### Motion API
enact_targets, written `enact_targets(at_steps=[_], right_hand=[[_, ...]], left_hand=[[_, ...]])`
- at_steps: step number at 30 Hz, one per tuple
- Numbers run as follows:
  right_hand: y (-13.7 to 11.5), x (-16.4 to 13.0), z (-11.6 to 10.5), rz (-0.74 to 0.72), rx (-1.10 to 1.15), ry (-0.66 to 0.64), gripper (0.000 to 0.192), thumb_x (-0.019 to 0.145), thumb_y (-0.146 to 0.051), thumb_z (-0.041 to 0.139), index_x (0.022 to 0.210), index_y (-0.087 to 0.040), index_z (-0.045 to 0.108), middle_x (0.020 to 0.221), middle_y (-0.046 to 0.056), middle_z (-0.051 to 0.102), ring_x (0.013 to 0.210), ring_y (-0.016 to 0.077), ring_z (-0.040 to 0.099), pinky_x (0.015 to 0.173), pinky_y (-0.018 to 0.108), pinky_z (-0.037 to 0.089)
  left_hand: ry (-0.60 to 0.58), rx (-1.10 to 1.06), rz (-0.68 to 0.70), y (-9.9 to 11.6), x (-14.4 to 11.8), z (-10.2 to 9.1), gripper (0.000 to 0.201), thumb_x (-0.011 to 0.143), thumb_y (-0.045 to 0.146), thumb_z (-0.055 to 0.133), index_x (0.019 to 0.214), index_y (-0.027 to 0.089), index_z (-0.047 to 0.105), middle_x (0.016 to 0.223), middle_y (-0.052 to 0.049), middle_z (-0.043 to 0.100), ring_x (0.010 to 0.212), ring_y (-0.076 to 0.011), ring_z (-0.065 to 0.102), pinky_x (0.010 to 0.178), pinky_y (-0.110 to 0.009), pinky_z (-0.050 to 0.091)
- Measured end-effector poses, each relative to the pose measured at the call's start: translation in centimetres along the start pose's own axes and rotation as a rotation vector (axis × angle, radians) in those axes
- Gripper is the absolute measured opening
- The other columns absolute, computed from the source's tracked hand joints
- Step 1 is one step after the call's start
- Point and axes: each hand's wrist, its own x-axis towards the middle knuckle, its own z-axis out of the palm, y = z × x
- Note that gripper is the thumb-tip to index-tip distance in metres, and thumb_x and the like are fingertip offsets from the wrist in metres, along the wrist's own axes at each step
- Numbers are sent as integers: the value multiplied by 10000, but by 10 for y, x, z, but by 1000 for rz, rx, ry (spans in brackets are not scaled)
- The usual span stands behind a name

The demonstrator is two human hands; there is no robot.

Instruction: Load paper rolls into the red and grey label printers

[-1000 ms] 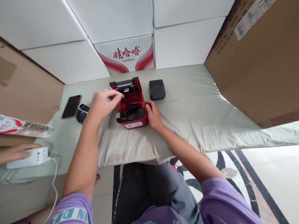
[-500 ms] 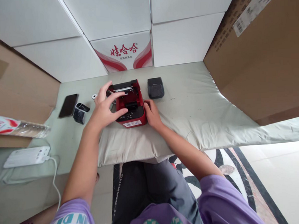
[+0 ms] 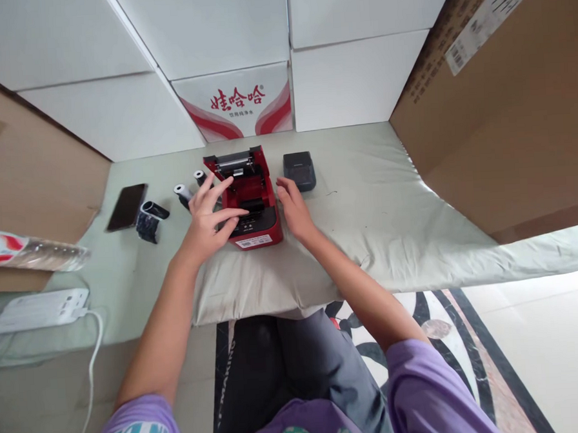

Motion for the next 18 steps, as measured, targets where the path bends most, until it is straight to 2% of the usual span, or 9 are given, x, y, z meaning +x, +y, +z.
enact_targets(at_steps=[3,7,11,14,16,18], right_hand=[[-9,37,13,-76,36,-76,646,883,-770,576,1362,-337,561,1523,35,561,1433,263,500,1246,503,369],[-11,67,31,-147,63,-52,658,864,-804,549,1308,-320,593,1448,34,601,1442,245,478,1250,459,362],[-11,50,29,-156,136,-14,494,922,-751,508,1050,-299,661,1231,22,689,1283,239,592,1176,445,435],[-11,30,22,-205,132,-35,391,913,-641,594,814,-264,637,1192,27,702,1302,266,591,1197,460,409],[-11,24,19,-195,95,-78,284,859,-551,666,850,-267,660,1309,27,675,1382,292,539,1236,483,366],[-9,24,20,-141,87,-117,304,820,-481,671,1060,-295,683,1446,15,612,1447,307,483,1266,512,332]], left_hand=[[38,-9,13,-3,-5,10,306,991,282,517,1012,300,822,1607,-15,507,1566,-360,304,1237,-638,266],[116,-42,1,-6,-11,23,360,1022,352,470,999,301,826,1617,-8,486,1543,-345,296,1248,-618,254],[171,-27,-38,-8,-16,29,379,1020,417,480,957,299,834,1658,3,407,1542,-358,253,1264,-630,209],[220,-18,-44,-7,-21,30,355,996,464,528,935,300,837,1682,15,346,1555,-377,214,1274,-640,169],[234,-44,-50,-5,-24,30,326,975,489,567,952,306,836,1687,20,325,1565,-387,196,1282,-638,151],[234,-100,-86,-5,-25,31,323,965,514,582,1018,312,828,1687,8,325,1572,-390,206,1287,-632,156]])
